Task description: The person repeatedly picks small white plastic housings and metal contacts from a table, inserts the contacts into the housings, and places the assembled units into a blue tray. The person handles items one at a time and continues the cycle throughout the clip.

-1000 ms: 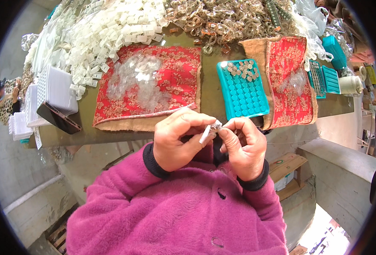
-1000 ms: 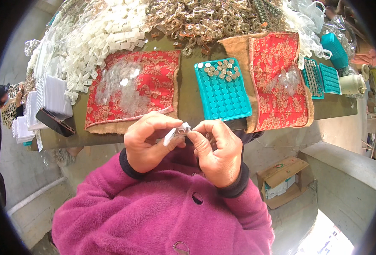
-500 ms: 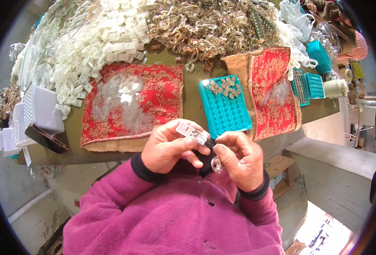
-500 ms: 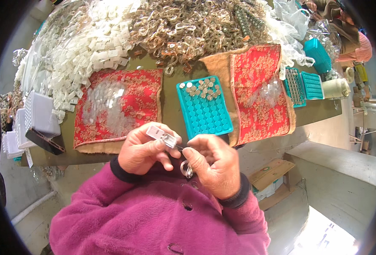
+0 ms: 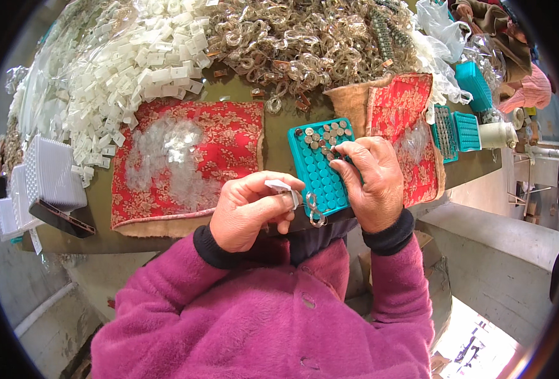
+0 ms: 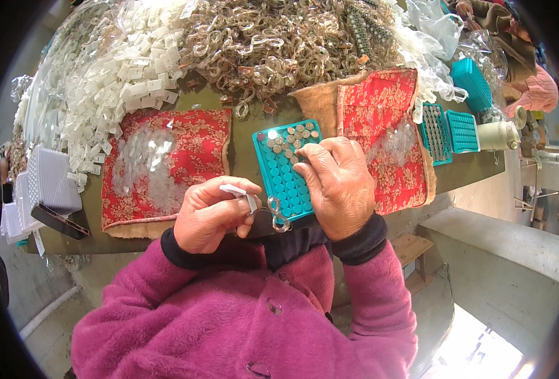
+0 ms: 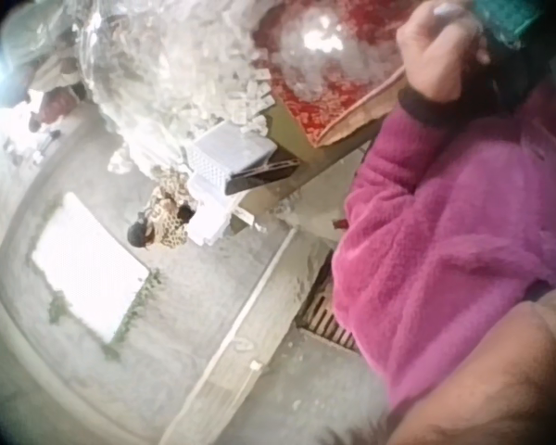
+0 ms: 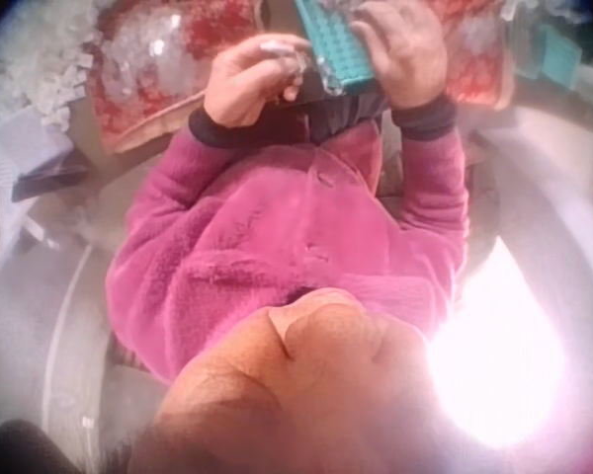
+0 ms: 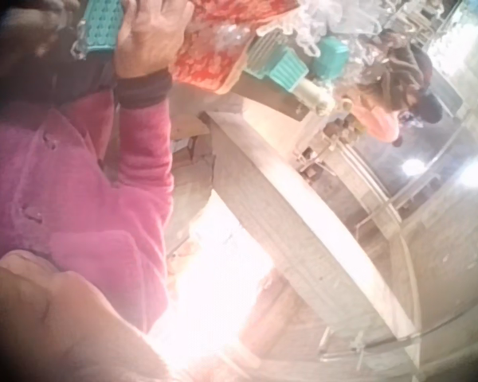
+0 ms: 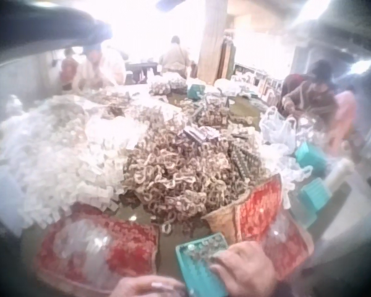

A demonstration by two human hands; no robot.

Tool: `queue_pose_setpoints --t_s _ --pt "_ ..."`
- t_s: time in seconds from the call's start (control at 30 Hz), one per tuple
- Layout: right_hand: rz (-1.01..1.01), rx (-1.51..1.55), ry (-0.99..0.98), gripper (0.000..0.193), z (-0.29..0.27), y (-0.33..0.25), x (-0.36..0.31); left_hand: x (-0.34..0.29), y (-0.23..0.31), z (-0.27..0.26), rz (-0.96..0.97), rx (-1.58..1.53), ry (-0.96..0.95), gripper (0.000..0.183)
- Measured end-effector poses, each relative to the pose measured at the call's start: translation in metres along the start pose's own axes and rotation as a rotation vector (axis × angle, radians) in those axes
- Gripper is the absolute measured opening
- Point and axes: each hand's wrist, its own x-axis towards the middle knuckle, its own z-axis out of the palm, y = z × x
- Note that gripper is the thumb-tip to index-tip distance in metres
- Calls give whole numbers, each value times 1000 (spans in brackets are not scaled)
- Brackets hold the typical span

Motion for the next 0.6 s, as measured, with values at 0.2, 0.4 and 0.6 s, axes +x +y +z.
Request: queue_pose_setpoints --t_s 0.2,0.4,0.6 --pt "-39 -61 -16 25 -1 -1 -3 6 -4 4 124 40 -42 12" --pt "-102 -219 -86 20 1 1 -2 -4 -4 5 58 20 -3 15" --pt "-15 72 23 23 -4 -8 -10 -11 -6 10 98 44 17 19"
